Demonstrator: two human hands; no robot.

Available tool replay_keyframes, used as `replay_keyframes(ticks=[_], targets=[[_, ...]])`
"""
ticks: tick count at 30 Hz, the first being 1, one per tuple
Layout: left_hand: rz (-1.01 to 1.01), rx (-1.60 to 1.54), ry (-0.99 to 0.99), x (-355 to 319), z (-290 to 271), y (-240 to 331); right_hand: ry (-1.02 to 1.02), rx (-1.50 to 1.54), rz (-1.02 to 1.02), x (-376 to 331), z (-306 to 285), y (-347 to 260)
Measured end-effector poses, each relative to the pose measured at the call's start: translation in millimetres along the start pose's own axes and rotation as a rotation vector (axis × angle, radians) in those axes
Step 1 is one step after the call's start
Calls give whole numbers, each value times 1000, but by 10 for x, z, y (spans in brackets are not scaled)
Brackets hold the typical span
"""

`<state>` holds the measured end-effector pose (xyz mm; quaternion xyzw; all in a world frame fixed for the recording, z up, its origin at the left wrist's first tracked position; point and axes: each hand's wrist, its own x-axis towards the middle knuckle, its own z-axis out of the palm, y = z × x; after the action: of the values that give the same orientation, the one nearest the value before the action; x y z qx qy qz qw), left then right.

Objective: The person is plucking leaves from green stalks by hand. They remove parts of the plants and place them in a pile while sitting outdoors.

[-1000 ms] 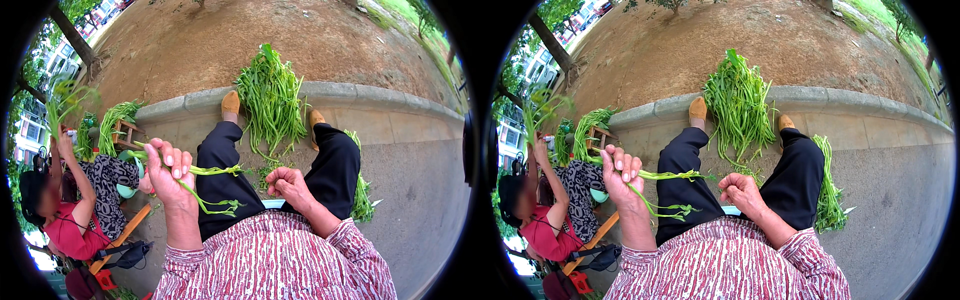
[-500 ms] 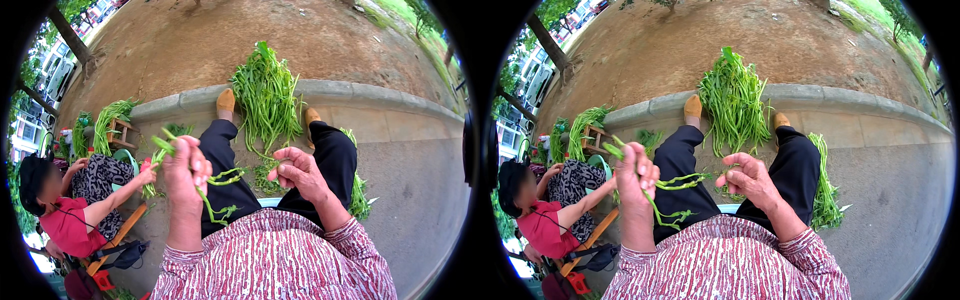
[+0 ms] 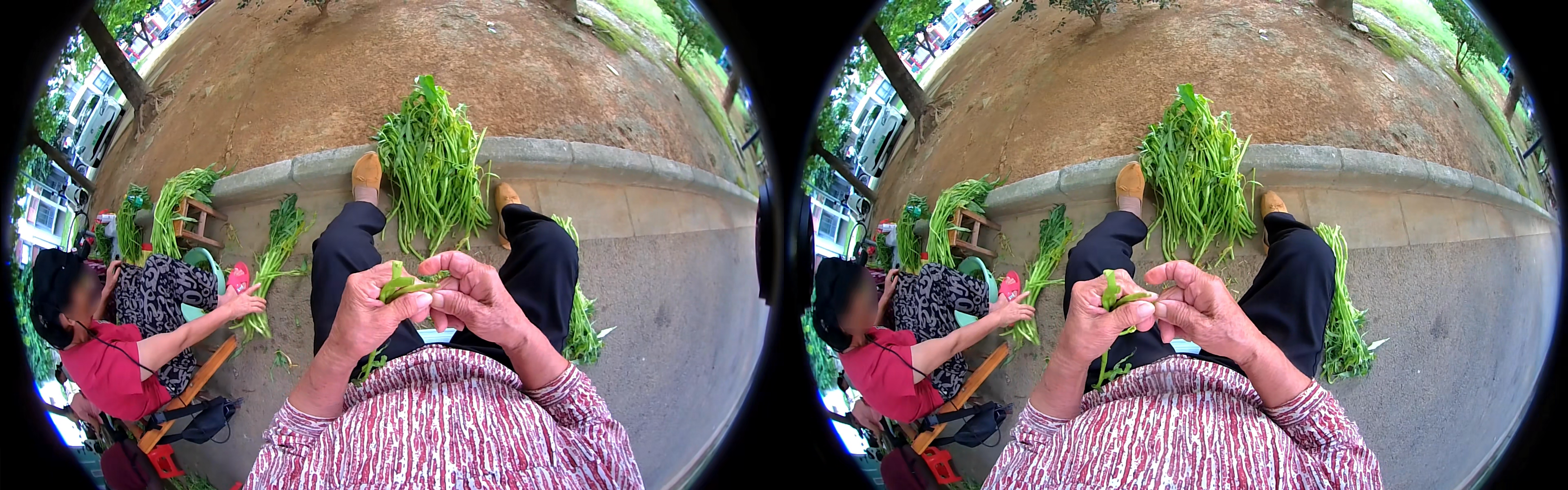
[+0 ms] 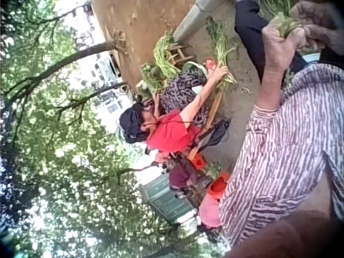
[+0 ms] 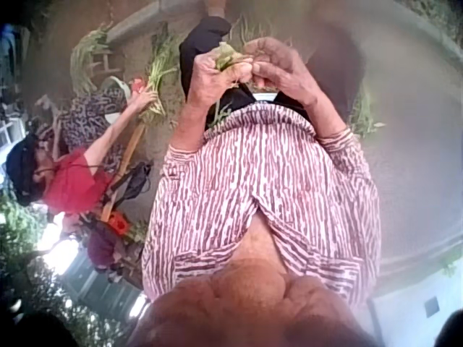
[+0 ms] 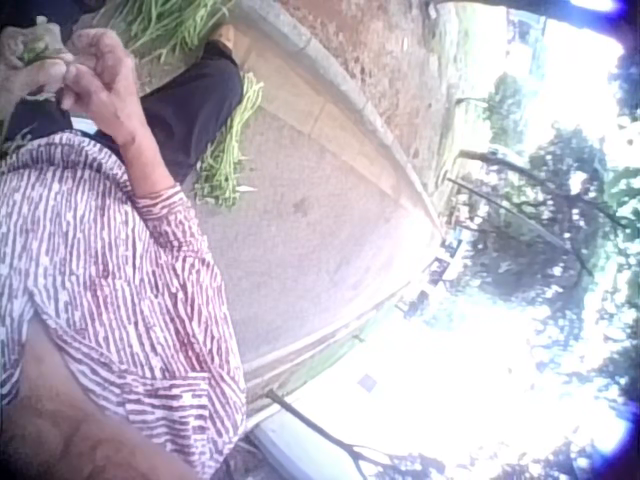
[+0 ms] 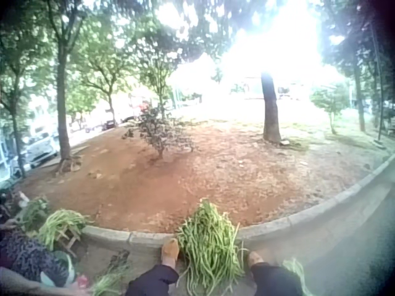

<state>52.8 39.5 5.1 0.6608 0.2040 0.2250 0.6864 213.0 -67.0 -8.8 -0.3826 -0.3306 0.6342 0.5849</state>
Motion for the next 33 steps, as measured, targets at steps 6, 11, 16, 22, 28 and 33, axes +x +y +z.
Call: replay_keyframes(ticks=[6, 11, 16, 22, 28, 33], targets=[[3, 164, 135, -5, 61, 0, 36, -35, -9, 3, 34, -22], [137, 362, 101, 20, 47, 5, 80, -142, -51, 21, 53, 11], [196, 502, 128, 31, 60, -70, 262, -344, -158, 54, 130, 157], [229, 470, 119, 25, 38, -197, 370, -454, -225, 109, 179, 272], [231, 315, 114, -40, 118, -94, 505, -435, -171, 124, -163, 289], [317, 418, 72, 29, 50, -188, 486, -438, -44, 64, -285, 403]])
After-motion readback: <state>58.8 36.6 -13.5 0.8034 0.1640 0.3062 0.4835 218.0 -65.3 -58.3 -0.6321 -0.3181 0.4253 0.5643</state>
